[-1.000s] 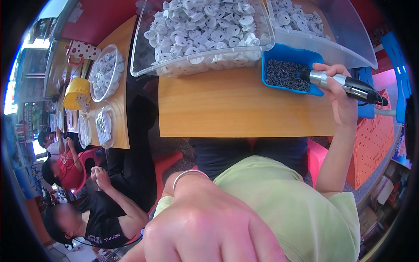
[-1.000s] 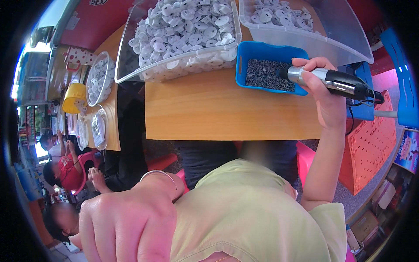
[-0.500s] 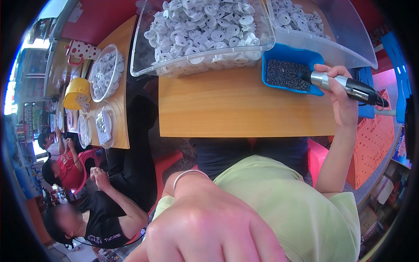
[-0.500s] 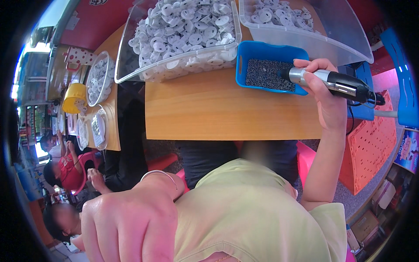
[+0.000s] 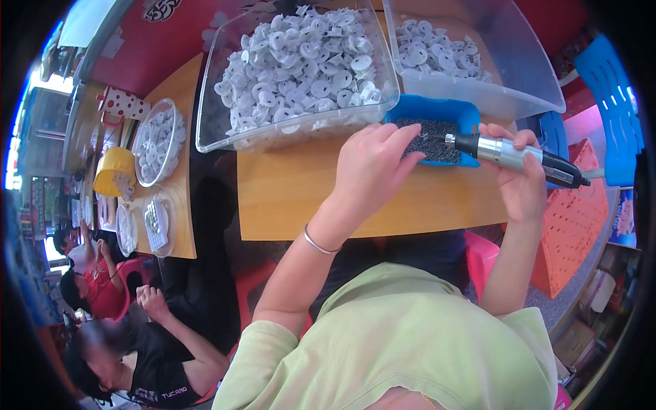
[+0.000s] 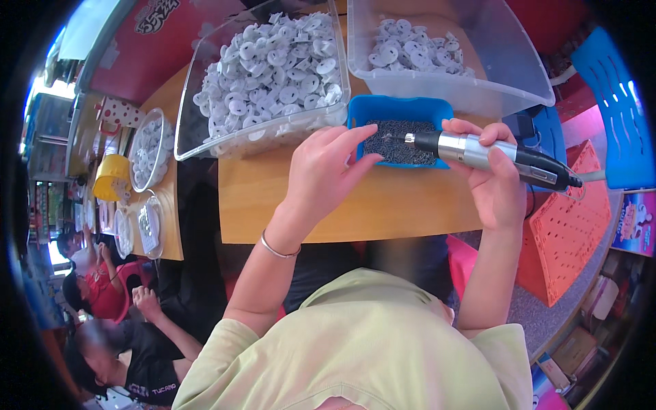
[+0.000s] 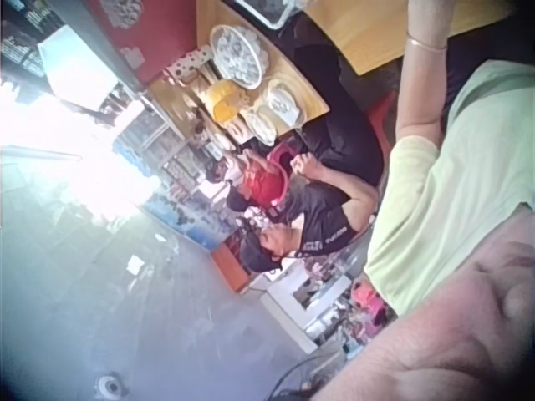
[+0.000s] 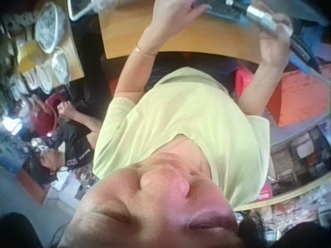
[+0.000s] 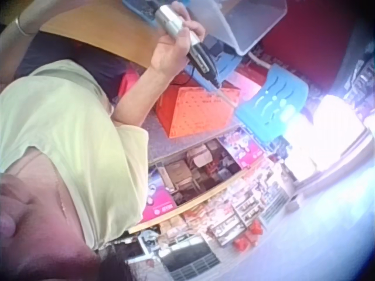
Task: Assembling small white plastic components using an electric screwdriver at a workstation.
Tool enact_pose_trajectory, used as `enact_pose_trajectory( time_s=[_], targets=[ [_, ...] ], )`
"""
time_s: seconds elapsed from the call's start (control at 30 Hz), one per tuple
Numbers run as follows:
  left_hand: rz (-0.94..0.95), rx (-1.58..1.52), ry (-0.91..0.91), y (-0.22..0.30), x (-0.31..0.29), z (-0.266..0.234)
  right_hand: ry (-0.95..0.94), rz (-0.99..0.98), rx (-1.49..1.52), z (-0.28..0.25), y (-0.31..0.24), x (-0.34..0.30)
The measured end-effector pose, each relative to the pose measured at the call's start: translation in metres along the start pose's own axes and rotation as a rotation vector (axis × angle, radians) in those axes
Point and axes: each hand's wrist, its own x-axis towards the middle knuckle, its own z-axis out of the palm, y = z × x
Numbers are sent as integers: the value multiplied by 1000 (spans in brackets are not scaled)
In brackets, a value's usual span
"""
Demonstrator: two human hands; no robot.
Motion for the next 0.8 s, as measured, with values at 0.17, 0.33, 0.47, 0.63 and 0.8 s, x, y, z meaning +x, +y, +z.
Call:
enact_pose_trajectory(
  time_s=[0.17,0.33,0.47,0.63,0.8],
  targets=[
    [14,-25,-45,-8,9,14,-30,-2,31,0,-4,-2],
    [-13,11,-12,-15,8,21,-36,9,25,-3,-2,-3],
    [-45,-6,-51,-13,6,19,-16,-6,103,-4,2,-4],
    [-177,-289,37,-12,2,18,-15,-9,155,-5,6,-5],
    [-211,-263,19,-6,7,16,-6,-12,177,-6,8,-5]
  ],
)
